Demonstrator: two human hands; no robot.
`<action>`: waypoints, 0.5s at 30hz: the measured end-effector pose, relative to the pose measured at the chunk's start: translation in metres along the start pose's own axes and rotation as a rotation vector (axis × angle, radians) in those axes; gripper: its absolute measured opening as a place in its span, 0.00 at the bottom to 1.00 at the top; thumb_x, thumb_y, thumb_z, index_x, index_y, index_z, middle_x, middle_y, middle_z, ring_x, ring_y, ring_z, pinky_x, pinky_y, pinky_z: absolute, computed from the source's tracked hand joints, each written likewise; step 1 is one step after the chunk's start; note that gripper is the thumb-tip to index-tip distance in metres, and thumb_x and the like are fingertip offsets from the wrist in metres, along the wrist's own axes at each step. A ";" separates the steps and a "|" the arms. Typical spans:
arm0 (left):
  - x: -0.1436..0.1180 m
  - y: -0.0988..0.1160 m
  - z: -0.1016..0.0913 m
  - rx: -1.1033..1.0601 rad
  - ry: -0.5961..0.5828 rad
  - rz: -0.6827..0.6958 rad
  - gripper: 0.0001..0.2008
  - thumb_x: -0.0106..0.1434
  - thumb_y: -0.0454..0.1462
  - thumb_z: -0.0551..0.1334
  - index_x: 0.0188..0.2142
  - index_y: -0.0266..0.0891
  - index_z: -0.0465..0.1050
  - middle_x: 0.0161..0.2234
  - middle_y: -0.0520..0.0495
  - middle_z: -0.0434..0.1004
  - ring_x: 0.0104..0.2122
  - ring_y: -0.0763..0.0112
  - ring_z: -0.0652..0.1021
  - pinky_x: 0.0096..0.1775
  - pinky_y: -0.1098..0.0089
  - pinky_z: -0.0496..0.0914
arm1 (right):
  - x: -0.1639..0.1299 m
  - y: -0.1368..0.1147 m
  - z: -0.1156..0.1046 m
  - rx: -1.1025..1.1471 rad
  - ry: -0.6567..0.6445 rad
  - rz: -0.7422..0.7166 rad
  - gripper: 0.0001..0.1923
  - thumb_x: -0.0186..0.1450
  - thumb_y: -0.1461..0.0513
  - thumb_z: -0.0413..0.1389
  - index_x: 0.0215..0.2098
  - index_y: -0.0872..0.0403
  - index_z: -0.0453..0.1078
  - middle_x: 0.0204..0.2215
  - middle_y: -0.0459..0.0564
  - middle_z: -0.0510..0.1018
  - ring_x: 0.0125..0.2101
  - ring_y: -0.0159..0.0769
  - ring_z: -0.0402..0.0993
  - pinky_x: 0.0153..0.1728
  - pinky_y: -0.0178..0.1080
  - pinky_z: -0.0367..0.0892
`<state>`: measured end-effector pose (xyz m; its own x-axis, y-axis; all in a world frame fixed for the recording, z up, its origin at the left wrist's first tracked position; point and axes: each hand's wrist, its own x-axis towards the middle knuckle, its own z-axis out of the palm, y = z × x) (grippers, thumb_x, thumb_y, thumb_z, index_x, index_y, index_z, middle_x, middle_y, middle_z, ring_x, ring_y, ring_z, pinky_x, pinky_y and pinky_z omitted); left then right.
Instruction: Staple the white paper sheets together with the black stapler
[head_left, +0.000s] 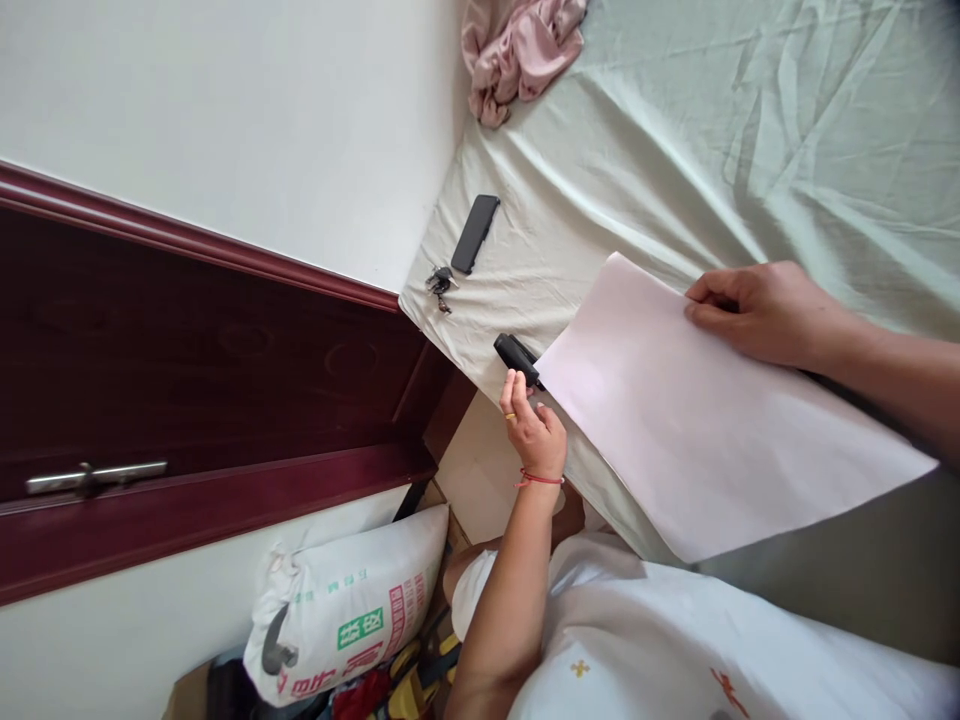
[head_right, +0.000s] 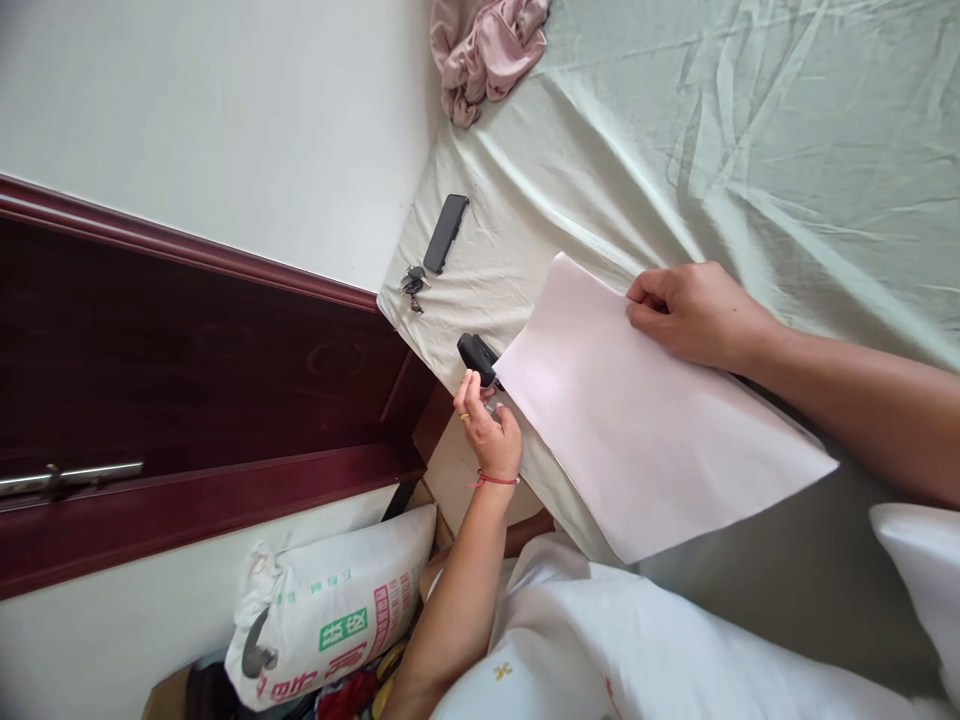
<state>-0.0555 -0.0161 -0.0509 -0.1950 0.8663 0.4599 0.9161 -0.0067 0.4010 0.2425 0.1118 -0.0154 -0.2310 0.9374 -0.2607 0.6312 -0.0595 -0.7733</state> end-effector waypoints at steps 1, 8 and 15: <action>0.000 0.001 -0.001 -0.018 0.002 0.002 0.32 0.62 0.25 0.53 0.66 0.37 0.62 0.66 0.28 0.64 0.56 0.56 0.77 0.55 0.55 0.74 | -0.001 0.001 0.001 0.020 0.041 -0.010 0.06 0.64 0.60 0.56 0.32 0.50 0.75 0.22 0.43 0.75 0.26 0.33 0.68 0.32 0.39 0.61; 0.001 0.000 -0.004 -0.179 -0.001 -0.050 0.31 0.64 0.28 0.57 0.66 0.38 0.60 0.63 0.30 0.66 0.45 0.65 0.80 0.52 0.59 0.74 | -0.001 0.011 0.001 0.339 0.206 -0.058 0.09 0.65 0.54 0.58 0.35 0.52 0.74 0.21 0.42 0.71 0.21 0.27 0.62 0.25 0.36 0.59; -0.009 0.010 -0.015 -0.395 0.117 -0.362 0.13 0.69 0.45 0.61 0.46 0.40 0.73 0.42 0.45 0.77 0.40 0.69 0.79 0.45 0.69 0.73 | -0.001 0.009 -0.007 0.695 0.104 0.026 0.13 0.62 0.53 0.63 0.37 0.53 0.72 0.26 0.42 0.73 0.21 0.24 0.63 0.21 0.31 0.57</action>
<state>-0.0500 -0.0311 -0.0389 -0.5318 0.7869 0.3129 0.5864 0.0756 0.8065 0.2535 0.1123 -0.0181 -0.1281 0.9587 -0.2538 0.0083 -0.2549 -0.9669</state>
